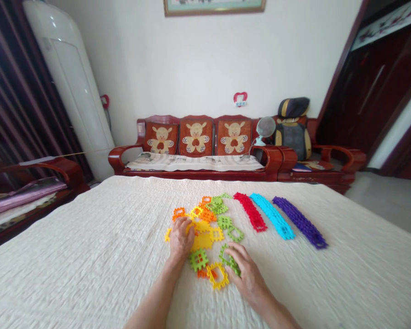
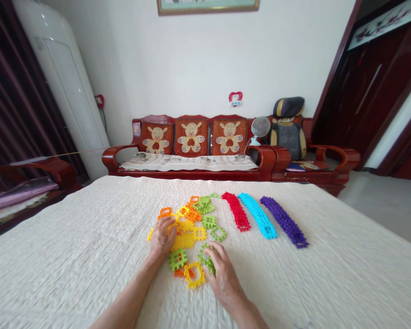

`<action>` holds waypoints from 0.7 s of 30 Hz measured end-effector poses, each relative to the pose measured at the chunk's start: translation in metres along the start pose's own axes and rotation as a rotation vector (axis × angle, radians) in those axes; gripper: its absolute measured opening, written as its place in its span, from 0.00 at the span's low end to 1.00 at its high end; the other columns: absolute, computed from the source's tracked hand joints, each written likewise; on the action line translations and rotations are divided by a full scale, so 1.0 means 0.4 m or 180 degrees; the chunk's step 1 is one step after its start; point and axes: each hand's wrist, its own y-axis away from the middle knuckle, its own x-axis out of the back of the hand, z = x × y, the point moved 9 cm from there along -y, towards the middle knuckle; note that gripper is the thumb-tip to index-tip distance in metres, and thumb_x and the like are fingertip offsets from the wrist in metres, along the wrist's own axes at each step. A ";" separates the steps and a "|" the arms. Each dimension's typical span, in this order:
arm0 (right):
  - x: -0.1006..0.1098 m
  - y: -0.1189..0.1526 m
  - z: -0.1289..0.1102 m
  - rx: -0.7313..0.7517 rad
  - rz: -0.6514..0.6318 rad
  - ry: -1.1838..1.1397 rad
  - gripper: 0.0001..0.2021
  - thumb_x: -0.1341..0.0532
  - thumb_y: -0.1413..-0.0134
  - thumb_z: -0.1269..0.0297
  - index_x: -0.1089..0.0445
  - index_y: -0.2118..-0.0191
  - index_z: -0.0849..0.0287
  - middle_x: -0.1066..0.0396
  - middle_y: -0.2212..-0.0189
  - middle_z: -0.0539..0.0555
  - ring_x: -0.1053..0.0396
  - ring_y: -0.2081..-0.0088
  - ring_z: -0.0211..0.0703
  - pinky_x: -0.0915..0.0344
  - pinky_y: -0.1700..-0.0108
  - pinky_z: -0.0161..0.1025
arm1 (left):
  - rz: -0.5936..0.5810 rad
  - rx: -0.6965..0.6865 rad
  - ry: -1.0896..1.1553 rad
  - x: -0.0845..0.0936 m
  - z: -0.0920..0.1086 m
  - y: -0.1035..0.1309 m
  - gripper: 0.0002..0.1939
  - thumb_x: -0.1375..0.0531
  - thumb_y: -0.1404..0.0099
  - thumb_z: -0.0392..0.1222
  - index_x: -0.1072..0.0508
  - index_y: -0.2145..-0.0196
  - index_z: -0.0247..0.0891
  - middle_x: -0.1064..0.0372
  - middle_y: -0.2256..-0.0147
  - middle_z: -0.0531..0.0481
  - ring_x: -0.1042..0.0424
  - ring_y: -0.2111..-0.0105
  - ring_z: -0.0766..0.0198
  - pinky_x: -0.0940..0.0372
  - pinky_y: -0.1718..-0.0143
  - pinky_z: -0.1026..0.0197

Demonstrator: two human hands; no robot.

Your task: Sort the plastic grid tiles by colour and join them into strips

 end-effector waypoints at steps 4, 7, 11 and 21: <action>0.026 -0.122 0.009 0.0232 -0.0030 0.0052 0.16 0.43 0.51 0.68 0.34 0.53 0.55 0.38 0.48 0.58 0.40 0.46 0.47 0.41 0.44 0.46 | 0.0419 0.0039 -0.0093 0.010 -0.030 0.007 0.11 0.48 0.40 0.36 0.29 0.61 0.37 0.32 0.59 0.44 0.33 0.57 0.58 0.36 0.54 0.50; 0.036 -0.262 0.058 0.0293 0.0200 0.0197 0.16 0.43 0.54 0.70 0.33 0.55 0.59 0.35 0.52 0.60 0.38 0.48 0.48 0.41 0.45 0.48 | 0.0496 0.0115 -0.0094 0.009 -0.047 0.011 0.11 0.49 0.40 0.34 0.29 0.62 0.37 0.31 0.60 0.44 0.33 0.57 0.58 0.36 0.55 0.51; 0.014 -0.380 0.123 0.0221 0.0413 0.0203 0.17 0.42 0.56 0.67 0.33 0.56 0.60 0.34 0.53 0.60 0.38 0.49 0.50 0.42 0.45 0.50 | 0.0536 0.0212 -0.0011 0.014 -0.052 0.012 0.11 0.48 0.41 0.33 0.28 0.62 0.38 0.31 0.60 0.44 0.33 0.58 0.58 0.36 0.56 0.52; -0.044 -0.180 -0.141 0.0906 -0.1067 -0.0086 0.14 0.41 0.52 0.67 0.33 0.56 0.56 0.33 0.55 0.54 0.36 0.52 0.43 0.41 0.48 0.41 | 0.0615 0.0384 0.0151 0.023 -0.057 0.010 0.14 0.50 0.43 0.29 0.28 0.63 0.36 0.30 0.63 0.45 0.31 0.60 0.59 0.37 0.57 0.52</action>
